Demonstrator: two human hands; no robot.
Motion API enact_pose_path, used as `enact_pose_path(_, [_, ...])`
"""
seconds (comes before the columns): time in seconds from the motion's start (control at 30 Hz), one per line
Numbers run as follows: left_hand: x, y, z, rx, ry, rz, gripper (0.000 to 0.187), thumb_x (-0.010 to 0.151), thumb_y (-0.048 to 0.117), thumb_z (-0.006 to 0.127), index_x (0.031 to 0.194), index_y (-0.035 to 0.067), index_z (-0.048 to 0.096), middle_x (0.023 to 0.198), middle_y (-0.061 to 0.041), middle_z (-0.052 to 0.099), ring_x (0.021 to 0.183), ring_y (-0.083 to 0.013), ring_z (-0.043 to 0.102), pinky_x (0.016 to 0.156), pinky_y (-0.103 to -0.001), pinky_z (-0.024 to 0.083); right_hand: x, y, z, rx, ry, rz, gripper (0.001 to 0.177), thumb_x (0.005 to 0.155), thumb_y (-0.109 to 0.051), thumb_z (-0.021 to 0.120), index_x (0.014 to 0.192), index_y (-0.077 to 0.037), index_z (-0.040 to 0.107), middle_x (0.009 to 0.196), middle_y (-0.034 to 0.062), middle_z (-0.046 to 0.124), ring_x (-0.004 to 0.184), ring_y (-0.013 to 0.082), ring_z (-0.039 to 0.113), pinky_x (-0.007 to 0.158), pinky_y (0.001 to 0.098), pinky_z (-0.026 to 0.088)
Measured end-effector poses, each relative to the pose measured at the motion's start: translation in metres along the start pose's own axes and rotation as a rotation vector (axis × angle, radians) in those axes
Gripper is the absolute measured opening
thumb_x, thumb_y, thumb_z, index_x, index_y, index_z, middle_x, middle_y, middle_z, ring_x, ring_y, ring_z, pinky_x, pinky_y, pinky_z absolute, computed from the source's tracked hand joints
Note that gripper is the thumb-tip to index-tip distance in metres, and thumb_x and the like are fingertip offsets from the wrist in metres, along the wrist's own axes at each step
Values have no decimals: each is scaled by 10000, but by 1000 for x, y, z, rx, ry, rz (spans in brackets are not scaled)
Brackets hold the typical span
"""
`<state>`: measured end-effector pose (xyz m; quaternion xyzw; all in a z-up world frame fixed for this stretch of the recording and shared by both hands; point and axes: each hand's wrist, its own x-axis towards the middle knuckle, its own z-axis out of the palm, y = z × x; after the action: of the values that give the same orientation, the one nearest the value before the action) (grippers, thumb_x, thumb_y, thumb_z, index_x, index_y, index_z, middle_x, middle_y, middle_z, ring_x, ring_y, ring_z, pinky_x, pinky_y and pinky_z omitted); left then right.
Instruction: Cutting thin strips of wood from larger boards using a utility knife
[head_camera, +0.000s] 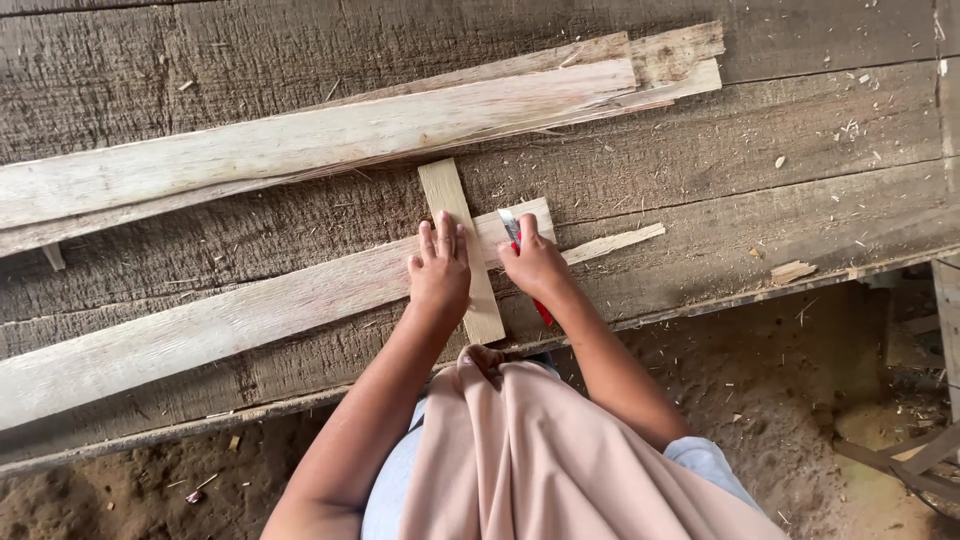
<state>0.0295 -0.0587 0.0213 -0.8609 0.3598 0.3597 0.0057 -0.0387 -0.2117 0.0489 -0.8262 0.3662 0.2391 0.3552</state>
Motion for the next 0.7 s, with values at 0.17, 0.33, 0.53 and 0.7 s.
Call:
enact_pose_path(0.17, [-11,7,-17,-30,-17,-10,1139,775,87,858,1629,19,107,1687,-267,-68,1528,-528,-17,1113,-675,344,-13,-9,-11,-27,36,-51,302,960,-247,389,1234,-119,399,1063,358,677,1060,534,668,912,627,520])
enact_pose_path(0.33, [-6,4,-10,-37,-23,-33,1109,791,52,830,1635,37,112,1696,-247,-54,1535,-508,-27,1127,-660,336,-10,-24,14,-283,47,-108,222,997,-281,357,1178,-171,425,890,244,728,906,471,736,818,556,580])
enact_pose_path(0.53, [-7,5,-15,-39,-65,-28,1122,827,195,843,1640,39,85,1694,-243,-103,1529,-518,-78,1147,-668,292,2,-26,31,-418,59,-136,206,990,-277,344,1149,-159,396,807,201,739,852,432,754,816,540,581])
enact_pose_path(0.7, [-12,8,-21,-35,-73,-34,1028,891,100,743,1642,50,43,1698,-235,-110,1534,-507,-99,1148,-670,272,4,-27,34,-435,56,-182,206,999,-287,359,1141,-147,413,797,204,740,842,413,760,824,534,589])
